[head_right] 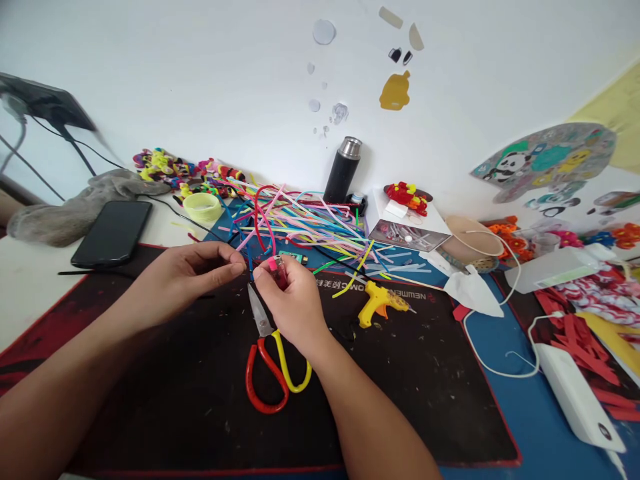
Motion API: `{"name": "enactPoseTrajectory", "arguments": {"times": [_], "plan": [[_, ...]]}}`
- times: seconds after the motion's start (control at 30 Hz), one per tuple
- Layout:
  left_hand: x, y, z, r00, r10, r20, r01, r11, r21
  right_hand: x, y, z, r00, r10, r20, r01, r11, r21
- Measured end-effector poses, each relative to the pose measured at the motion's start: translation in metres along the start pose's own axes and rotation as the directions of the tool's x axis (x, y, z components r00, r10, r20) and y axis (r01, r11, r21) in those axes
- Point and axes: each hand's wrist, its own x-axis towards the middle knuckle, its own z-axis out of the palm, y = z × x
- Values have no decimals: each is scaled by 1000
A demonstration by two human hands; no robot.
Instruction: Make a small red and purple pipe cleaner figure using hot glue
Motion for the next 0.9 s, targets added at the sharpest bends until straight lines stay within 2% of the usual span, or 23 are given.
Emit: {"name": "enactPoseTrajectory", "arguments": {"times": [0.9], "plan": [[-2, 1, 0, 1000, 7, 28, -9, 998, 67, -1, -2, 1, 1000, -27, 1, 27, 998, -49]]}}
